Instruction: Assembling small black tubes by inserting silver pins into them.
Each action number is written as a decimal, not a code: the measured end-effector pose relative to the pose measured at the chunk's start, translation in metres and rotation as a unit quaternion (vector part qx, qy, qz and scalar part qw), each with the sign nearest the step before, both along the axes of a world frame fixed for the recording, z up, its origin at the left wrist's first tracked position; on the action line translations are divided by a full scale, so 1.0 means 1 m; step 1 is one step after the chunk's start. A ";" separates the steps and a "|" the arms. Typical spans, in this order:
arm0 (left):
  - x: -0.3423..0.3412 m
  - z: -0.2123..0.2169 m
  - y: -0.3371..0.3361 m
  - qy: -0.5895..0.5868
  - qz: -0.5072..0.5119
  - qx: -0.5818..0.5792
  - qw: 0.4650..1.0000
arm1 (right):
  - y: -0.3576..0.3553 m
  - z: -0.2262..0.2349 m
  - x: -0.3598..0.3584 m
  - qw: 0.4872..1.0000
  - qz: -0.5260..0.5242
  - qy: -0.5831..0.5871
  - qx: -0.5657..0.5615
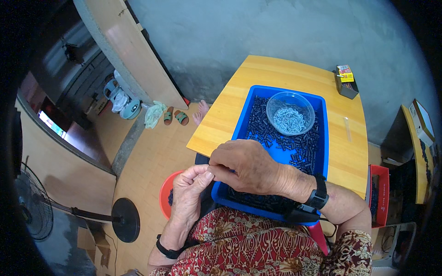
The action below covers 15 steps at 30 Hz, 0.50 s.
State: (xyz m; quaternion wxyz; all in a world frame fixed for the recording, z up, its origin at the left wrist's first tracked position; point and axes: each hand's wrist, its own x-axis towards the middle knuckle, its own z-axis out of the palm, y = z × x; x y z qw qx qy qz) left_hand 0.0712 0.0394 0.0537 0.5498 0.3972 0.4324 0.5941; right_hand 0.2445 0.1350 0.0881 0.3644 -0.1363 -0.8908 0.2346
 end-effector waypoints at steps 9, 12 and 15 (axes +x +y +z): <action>-0.007 0.000 0.002 -0.111 -0.019 -0.034 0.993 | 0.002 0.002 0.002 0.993 -0.038 -0.023 0.106; -0.005 0.001 0.001 -0.105 -0.022 -0.037 0.993 | 0.002 0.002 0.001 0.987 -0.039 -0.044 0.152; -0.003 0.003 0.001 -0.103 -0.020 -0.041 0.994 | 0.003 -0.001 -0.001 0.984 -0.032 -0.042 0.172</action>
